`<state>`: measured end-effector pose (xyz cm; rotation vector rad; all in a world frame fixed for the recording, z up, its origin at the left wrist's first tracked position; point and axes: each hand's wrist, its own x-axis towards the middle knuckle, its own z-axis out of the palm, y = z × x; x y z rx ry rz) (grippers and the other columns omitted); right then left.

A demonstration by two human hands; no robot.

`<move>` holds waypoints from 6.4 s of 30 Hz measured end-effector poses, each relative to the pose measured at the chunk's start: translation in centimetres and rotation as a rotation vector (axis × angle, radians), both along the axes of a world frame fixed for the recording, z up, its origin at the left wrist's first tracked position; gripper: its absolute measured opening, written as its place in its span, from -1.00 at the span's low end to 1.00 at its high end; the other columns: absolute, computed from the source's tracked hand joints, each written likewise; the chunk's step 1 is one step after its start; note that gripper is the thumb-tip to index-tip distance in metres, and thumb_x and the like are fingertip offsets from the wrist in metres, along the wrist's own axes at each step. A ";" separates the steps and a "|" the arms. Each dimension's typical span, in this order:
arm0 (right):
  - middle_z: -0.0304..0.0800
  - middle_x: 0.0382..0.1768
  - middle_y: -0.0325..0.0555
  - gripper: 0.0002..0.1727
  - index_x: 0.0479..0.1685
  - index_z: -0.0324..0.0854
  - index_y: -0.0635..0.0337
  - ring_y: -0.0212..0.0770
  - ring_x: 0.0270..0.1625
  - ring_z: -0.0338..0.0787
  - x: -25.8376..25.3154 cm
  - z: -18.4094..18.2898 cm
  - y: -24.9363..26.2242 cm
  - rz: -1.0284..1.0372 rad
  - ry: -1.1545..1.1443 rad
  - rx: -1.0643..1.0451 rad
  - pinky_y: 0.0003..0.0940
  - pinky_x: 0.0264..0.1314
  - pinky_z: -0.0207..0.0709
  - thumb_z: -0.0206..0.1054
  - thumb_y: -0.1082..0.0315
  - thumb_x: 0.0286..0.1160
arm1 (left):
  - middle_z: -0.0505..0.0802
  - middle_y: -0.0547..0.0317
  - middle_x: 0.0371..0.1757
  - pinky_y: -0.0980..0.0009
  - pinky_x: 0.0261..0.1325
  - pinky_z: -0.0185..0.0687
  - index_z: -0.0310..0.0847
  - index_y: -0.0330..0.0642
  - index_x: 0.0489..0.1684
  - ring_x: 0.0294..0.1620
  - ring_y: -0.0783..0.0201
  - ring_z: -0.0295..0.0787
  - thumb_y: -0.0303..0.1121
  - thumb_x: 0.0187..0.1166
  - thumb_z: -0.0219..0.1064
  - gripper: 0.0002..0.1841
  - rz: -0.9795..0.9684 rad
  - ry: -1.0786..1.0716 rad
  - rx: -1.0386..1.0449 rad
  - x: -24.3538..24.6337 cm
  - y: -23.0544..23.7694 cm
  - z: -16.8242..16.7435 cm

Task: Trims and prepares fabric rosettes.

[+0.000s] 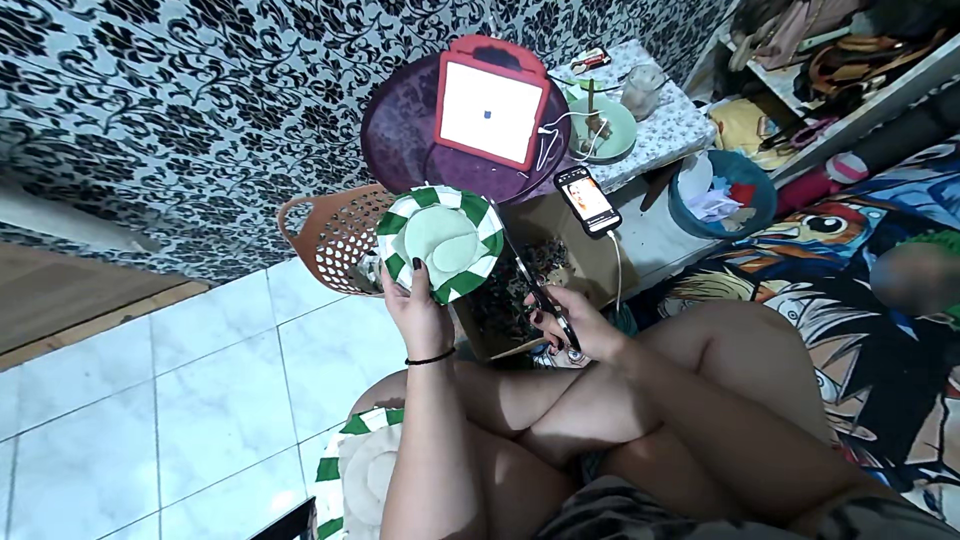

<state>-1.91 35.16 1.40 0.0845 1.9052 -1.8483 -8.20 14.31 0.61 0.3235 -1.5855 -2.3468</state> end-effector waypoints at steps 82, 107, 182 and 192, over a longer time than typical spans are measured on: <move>0.66 -0.10 -0.08 -0.36 0.43 0.46 0.25 -0.42 -0.33 0.65 0.4 -0.7 -1.5 0.036 0.036 0.160 -0.50 -0.21 0.61 0.41 -0.03 0.57 | 0.80 0.04 0.05 0.05 0.02 0.86 0.33 -0.13 0.29 -0.04 0.11 0.88 -0.60 0.76 -0.04 -0.74 -0.073 -0.069 0.319 1.5 3.6 1.0; 0.61 -0.32 -0.20 -0.56 0.19 0.56 0.26 -0.47 -0.53 0.57 0.5 -0.7 -1.8 -0.037 0.009 0.091 -0.55 -0.44 0.55 0.38 0.07 0.63 | 0.81 0.00 0.11 0.03 0.12 0.86 0.35 -0.19 0.34 0.05 0.08 0.88 -0.54 0.82 -0.05 -0.75 -0.103 -0.003 0.275 2.1 4.4 0.6; 0.66 -0.24 -0.10 -0.47 0.37 0.51 0.30 -0.40 -0.48 0.62 0.1 -0.7 -0.8 -0.017 -0.028 0.149 -0.46 -0.34 0.63 0.35 0.05 0.65 | 0.83 0.10 -0.05 0.16 -0.17 0.88 0.33 -0.07 0.30 -0.17 0.20 0.89 -0.46 0.85 -0.11 -0.77 -0.165 -0.156 0.229 1.7 2.9 1.7; 0.62 -0.28 -0.11 -0.50 0.35 0.49 0.33 -0.39 -0.51 0.63 0.2 -0.5 -0.8 -0.032 -0.043 0.059 -0.47 -0.38 0.65 0.32 0.10 0.69 | 0.84 0.10 -0.09 0.19 -0.19 0.87 0.33 -0.07 0.29 -0.23 0.20 0.89 -0.46 0.85 -0.13 -0.78 -0.177 -0.165 0.237 1.7 2.8 1.6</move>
